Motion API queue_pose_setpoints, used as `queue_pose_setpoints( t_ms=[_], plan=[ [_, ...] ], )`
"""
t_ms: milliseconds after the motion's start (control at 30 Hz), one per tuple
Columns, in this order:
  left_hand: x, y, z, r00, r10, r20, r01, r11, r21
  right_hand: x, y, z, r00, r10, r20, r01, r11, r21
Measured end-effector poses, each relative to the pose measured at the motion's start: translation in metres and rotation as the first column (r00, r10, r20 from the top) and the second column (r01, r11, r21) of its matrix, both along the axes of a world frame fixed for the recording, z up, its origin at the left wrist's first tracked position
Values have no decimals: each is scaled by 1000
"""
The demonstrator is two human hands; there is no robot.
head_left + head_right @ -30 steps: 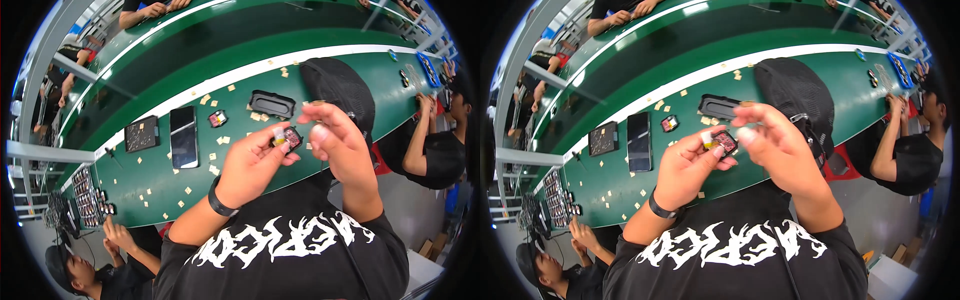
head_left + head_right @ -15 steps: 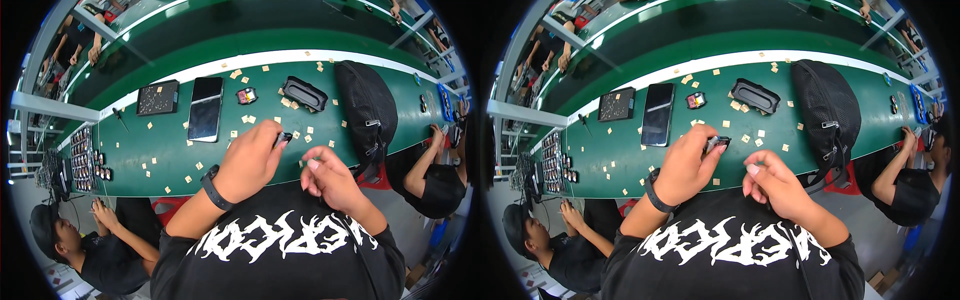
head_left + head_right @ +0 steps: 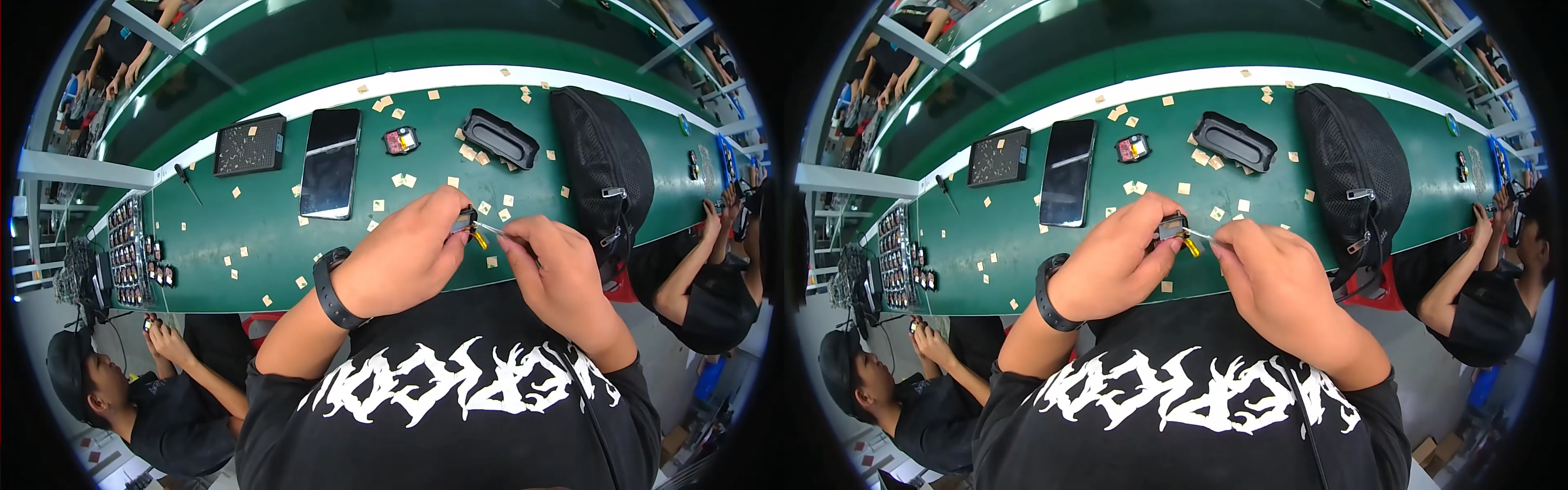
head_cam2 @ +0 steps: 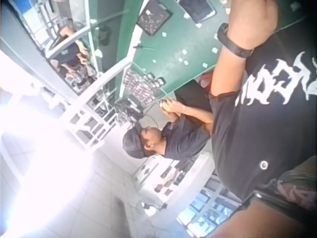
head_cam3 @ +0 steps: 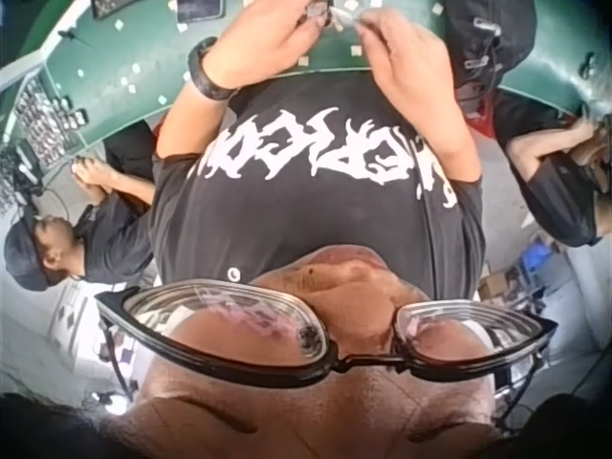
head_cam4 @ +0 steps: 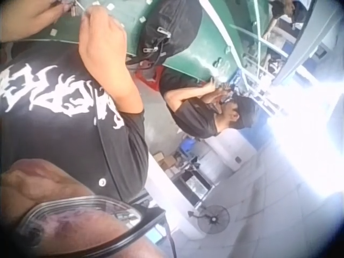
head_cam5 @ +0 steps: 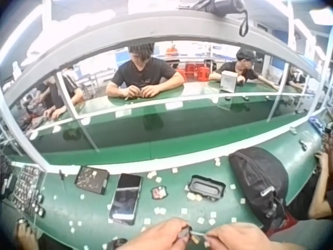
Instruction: Assembling small electronic components, likely smartwatches, at a production line workstation.
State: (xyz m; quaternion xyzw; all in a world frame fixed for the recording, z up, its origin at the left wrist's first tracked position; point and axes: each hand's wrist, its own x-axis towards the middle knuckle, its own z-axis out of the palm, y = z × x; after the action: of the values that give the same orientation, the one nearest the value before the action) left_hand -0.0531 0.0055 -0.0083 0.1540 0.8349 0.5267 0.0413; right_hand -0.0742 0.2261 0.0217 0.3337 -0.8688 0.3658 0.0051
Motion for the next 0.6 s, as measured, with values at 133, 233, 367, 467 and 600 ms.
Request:
queue_pose_setpoints(
  t_ms=[133, 233, 367, 467, 600],
  plan=[
    [2, 1, -2, 999, -41, -12, 41, 997, -58, -3, -2, -9, 999, 33, -4, -33, 999, 7],
    [0, 1, -4, 997, -69, 35, 71, 995, -68, -1, -4, -12, 998, 58, 0, -58, 998, 40],
    [1, -1, -7, 996, -72, 55, 73, 997, -13, 2, -8, -17, 999, 42, 31, -42, 999, 27],
    [-1, -5, -7, 991, -81, 105, 78, 996, 33, 1, -10, -18, 990, 50, 131, -45, 998, -39],
    [-1, -12, -3, 948, -137, 288, 97, 984, 148, -2, -1, -20, 864, 34, 503, 61, 983, -171]
  ],
)
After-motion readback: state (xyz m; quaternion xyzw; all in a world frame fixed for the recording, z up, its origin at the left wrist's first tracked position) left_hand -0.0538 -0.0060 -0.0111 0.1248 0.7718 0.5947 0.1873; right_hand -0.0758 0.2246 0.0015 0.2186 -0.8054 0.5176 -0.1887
